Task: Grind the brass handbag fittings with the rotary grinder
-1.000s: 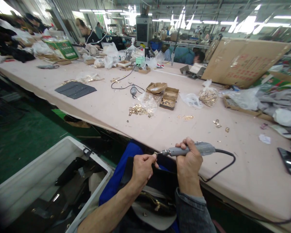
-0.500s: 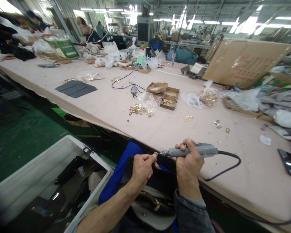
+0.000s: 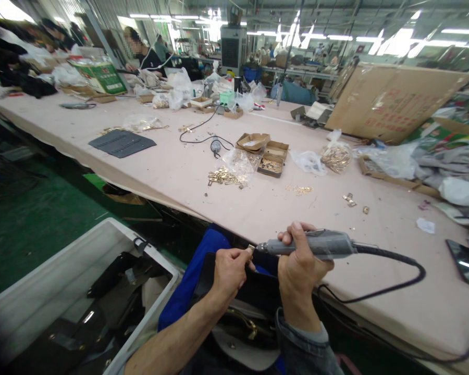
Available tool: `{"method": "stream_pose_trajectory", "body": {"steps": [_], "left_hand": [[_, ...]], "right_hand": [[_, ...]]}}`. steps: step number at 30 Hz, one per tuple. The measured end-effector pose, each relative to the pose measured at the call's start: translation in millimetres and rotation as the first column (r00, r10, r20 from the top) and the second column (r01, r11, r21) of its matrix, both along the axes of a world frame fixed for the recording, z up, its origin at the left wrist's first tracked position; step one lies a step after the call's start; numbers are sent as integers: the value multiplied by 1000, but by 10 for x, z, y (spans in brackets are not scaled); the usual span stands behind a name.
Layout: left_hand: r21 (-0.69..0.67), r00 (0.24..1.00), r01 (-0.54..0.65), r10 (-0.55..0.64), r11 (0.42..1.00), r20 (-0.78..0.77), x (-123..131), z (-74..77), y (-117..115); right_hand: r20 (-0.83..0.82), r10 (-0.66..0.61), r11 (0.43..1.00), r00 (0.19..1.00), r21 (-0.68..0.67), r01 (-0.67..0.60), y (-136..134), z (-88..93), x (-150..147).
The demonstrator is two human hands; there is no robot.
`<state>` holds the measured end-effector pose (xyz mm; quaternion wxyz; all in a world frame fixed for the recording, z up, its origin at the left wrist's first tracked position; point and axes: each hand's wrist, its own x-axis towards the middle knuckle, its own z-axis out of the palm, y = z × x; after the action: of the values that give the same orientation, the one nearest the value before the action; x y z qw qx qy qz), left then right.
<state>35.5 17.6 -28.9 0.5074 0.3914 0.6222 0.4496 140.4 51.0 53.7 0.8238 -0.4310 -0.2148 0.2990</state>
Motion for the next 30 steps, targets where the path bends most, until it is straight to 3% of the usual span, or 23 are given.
{"method": "stream_pose_trajectory", "body": {"steps": [7,14,20,25,30], "left_hand": [[-21,999,22,-23,1000,-45,-34,83,-16],[99,994,75,-83,992,70,-40,52,-88],[151,981,133,-152,979,120,-62,75,-171],[197,972,163,-191,967,134,-59,36,-240],[205,970,184,-211,961,122,-68,19,-287]], "right_hand": [[163,55,998,985,25,-60,-60,96,-173],[343,143,988,928,7,-155,-51,106,-160],[444,314,947,839,-78,-313,-43,144,-50],[468,472,874,747,-138,-465,-57,166,-3],[515,534,834,671,-188,-519,-110,170,19]]}}
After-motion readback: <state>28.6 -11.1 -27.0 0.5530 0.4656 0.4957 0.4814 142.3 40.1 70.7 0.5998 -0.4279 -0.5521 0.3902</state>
